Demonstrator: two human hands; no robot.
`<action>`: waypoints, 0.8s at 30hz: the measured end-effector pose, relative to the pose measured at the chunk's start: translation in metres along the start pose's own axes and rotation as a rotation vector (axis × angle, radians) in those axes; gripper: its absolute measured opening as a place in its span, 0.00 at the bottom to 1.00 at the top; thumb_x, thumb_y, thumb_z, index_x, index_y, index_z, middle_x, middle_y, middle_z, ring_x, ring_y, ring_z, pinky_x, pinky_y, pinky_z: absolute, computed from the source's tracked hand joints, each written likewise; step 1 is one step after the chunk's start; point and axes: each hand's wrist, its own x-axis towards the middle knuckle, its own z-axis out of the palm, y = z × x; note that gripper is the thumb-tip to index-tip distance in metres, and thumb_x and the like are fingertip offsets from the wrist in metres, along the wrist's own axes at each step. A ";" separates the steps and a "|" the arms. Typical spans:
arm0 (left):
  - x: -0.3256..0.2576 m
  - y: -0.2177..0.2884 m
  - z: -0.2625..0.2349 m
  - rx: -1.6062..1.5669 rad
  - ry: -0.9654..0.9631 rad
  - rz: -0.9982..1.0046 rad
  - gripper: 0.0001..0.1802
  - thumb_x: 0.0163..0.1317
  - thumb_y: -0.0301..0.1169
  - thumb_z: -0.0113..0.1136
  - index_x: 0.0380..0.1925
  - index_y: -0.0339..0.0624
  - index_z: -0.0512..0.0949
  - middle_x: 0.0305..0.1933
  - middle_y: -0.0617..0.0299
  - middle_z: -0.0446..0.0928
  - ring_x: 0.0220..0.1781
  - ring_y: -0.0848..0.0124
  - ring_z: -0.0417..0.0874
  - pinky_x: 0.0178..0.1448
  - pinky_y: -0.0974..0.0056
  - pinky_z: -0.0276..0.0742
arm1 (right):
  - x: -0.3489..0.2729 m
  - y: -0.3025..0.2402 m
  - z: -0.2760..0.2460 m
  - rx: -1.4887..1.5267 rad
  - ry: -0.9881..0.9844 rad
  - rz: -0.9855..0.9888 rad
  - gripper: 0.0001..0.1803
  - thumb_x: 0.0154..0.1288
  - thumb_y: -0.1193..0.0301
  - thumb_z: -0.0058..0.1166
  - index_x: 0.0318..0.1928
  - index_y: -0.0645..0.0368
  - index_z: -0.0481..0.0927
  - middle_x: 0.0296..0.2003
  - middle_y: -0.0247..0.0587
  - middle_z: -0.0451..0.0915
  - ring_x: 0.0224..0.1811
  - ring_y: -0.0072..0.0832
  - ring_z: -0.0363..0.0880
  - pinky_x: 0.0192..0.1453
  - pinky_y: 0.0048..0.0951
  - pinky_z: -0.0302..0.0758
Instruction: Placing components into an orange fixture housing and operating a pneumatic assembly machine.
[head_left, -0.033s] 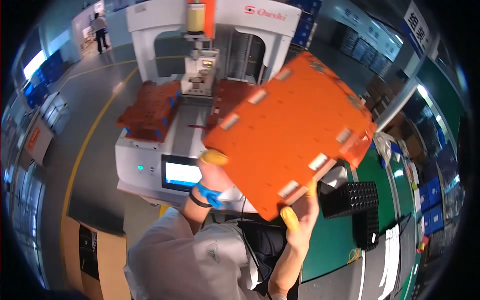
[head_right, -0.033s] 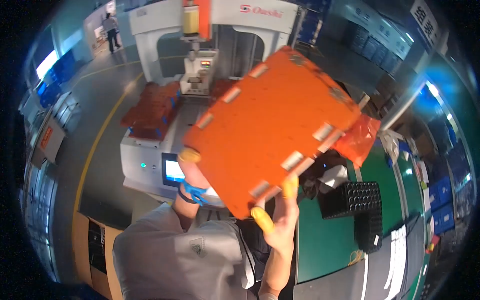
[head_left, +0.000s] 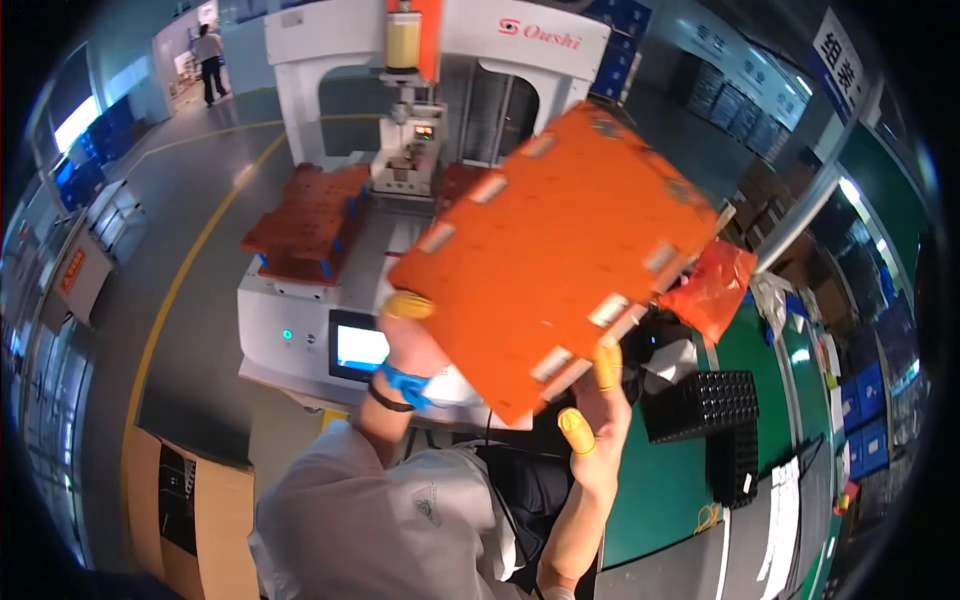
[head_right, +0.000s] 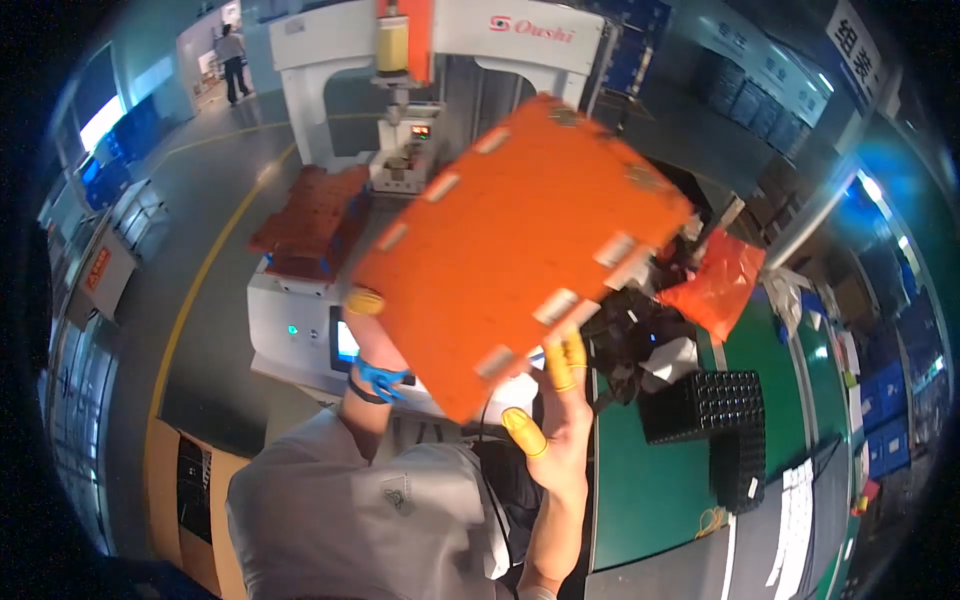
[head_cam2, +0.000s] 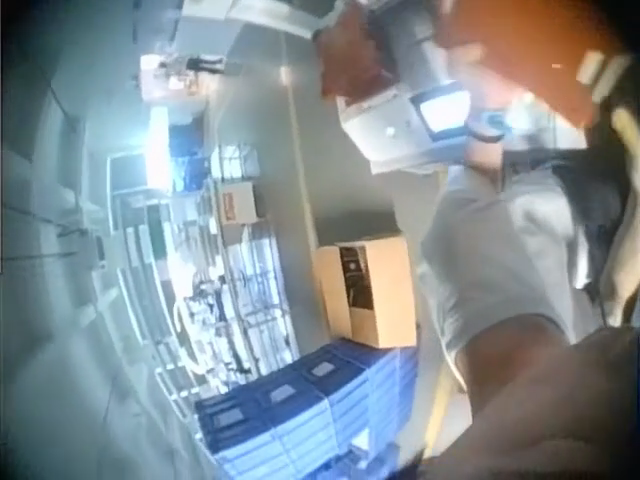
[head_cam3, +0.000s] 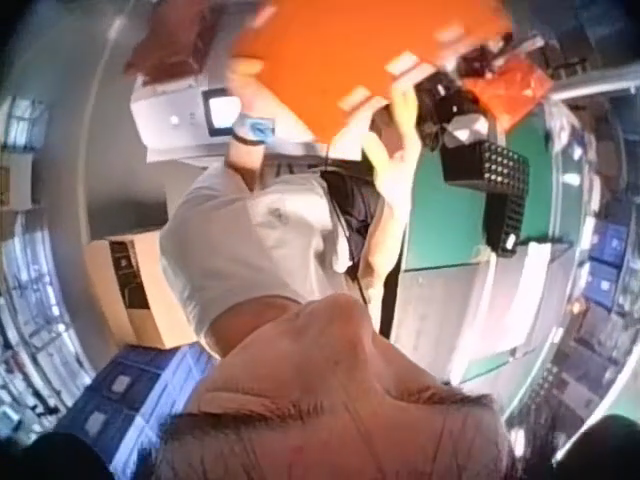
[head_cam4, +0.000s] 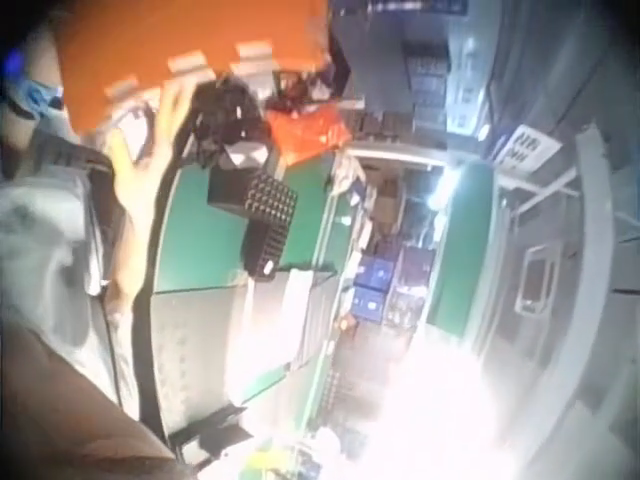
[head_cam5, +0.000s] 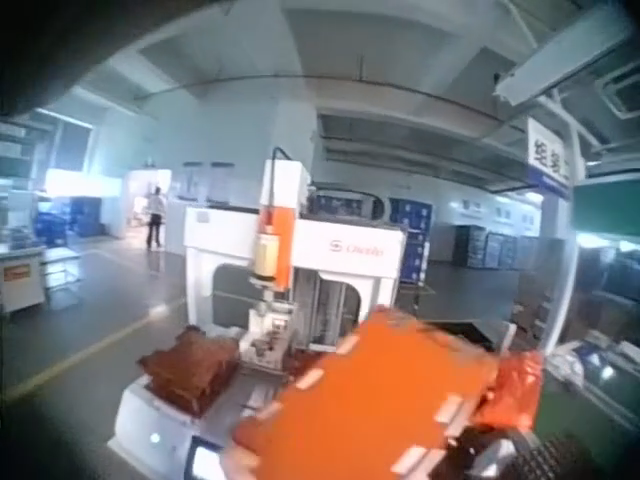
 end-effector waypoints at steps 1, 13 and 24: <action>0.002 0.017 -0.004 0.038 -0.121 0.083 0.39 0.69 0.48 0.44 0.78 0.46 0.59 0.82 0.52 0.59 0.81 0.49 0.61 0.83 0.40 0.55 | 0.005 0.001 0.001 -0.005 -0.038 0.057 0.47 0.68 0.53 0.67 0.77 0.65 0.61 0.78 0.47 0.61 0.79 0.42 0.62 0.75 0.47 0.68; -0.005 0.233 -0.121 0.400 0.227 0.401 0.30 0.63 0.38 0.54 0.65 0.41 0.75 0.66 0.55 0.79 0.68 0.56 0.79 0.72 0.50 0.74 | -0.017 0.055 -0.059 0.042 -0.100 0.178 0.25 0.73 0.60 0.60 0.64 0.60 0.81 0.72 0.49 0.70 0.71 0.40 0.72 0.69 0.42 0.76; 0.082 0.299 -0.215 0.349 0.369 0.324 0.21 0.62 0.41 0.58 0.53 0.46 0.81 0.57 0.61 0.84 0.58 0.59 0.84 0.62 0.54 0.81 | 0.004 0.072 -0.047 0.037 -0.092 0.225 0.30 0.69 0.53 0.65 0.62 0.62 0.81 0.69 0.50 0.73 0.65 0.43 0.81 0.66 0.40 0.77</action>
